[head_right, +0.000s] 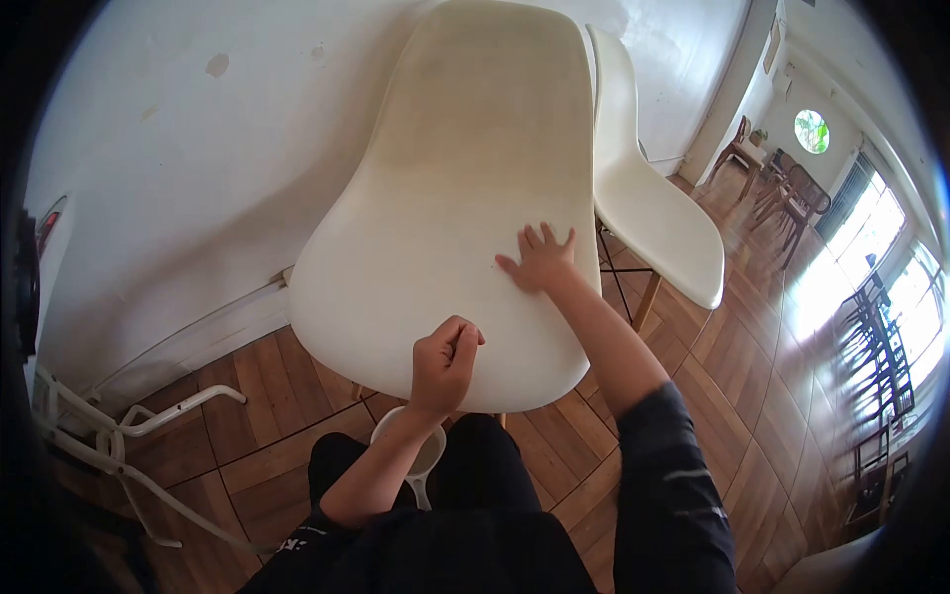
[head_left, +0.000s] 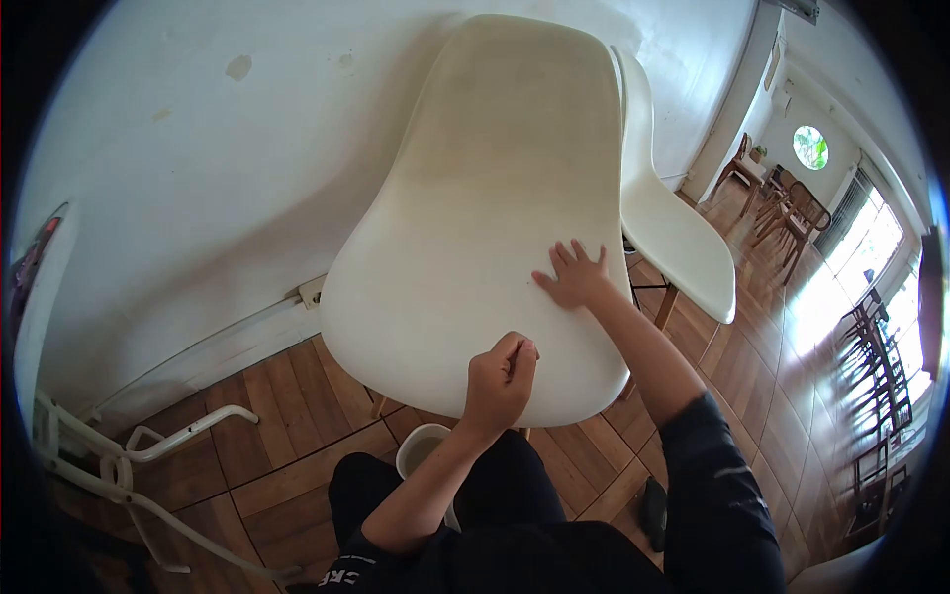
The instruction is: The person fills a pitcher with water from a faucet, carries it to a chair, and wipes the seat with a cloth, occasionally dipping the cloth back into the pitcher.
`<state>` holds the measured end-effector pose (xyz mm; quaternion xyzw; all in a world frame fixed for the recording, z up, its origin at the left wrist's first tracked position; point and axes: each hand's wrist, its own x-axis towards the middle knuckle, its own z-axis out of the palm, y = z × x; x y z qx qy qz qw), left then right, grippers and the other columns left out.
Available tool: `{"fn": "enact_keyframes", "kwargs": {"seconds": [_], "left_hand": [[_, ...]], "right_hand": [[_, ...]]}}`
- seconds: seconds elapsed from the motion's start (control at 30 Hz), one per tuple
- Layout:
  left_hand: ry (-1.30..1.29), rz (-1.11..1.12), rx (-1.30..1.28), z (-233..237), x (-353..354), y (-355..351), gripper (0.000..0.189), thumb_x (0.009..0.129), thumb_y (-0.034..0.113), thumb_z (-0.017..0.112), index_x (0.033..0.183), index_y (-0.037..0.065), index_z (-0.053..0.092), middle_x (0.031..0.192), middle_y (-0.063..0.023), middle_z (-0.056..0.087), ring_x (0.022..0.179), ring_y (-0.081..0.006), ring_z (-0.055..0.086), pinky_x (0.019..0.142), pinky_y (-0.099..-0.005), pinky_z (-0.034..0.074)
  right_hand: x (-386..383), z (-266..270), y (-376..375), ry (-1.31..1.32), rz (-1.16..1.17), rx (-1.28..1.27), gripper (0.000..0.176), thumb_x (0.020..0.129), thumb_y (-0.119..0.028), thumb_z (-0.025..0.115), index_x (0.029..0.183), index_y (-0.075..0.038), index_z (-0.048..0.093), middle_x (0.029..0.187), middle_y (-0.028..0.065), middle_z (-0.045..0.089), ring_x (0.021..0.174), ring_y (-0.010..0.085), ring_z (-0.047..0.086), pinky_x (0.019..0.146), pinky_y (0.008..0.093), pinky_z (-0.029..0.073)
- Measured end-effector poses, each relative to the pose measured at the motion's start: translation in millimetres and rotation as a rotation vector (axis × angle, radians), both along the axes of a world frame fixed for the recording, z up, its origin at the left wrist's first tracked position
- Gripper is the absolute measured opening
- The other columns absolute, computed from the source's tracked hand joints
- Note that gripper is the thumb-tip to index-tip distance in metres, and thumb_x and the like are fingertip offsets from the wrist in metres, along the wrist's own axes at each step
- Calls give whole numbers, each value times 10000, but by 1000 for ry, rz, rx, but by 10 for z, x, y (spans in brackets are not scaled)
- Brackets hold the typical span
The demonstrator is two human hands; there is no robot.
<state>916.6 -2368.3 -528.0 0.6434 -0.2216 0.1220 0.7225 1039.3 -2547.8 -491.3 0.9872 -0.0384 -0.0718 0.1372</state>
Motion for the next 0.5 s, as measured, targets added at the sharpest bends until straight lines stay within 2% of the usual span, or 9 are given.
{"fn": "enact_keyframes", "kwargs": {"seconds": [0.1, 0.23, 0.33, 0.4, 0.5], "left_hand": [[21, 4, -8, 2, 3, 0, 229, 911, 104, 458, 719, 4, 534, 492, 62, 337, 465, -10, 270, 425, -218, 212], [5, 17, -43, -26, 17, 8, 235, 912, 109, 458, 716, 4, 533, 492, 63, 335, 465, -9, 272, 424, -218, 213], [-7, 1, -64, -37, 13, -12, 231, 909, 110, 463, 716, 6, 534, 492, 65, 333, 465, -9, 273, 423, -218, 212], [-21, 21, -52, -44, 17, -16, 230, 908, 113, 464, 715, 9, 535, 493, 62, 330, 466, -13, 274, 425, -221, 216], [-10, 28, -52, -39, 23, -25, 232, 909, 117, 462, 715, 12, 533, 492, 58, 324, 468, -17, 275, 430, -224, 220]], "right_hand": [[346, -69, 2, -14, -3, -50, 765, 881, -619, 131, 1437, -93, 133, 1507, 25, 103, 1390, 213, 55, 1105, 512, 2], [221, -70, 62, -53, 16, -52, 763, 880, -621, 133, 1439, -101, 128, 1506, 43, 103, 1389, 224, 62, 1110, 490, 3], [-247, -27, 75, 39, 82, 54, 773, 878, -628, 153, 1435, -93, 145, 1500, 74, 128, 1383, 258, 99, 1104, 506, 30], [-698, -19, 67, 15, 279, 158, 779, 877, -630, 191, 1427, -79, 171, 1488, 108, 159, 1372, 295, 138, 1091, 534, 64], [-1446, 91, 76, 1, 454, 211, 765, 878, -623, 239, 1418, -83, 199, 1474, 132, 193, 1363, 316, 162, 1075, 565, 89]]}}
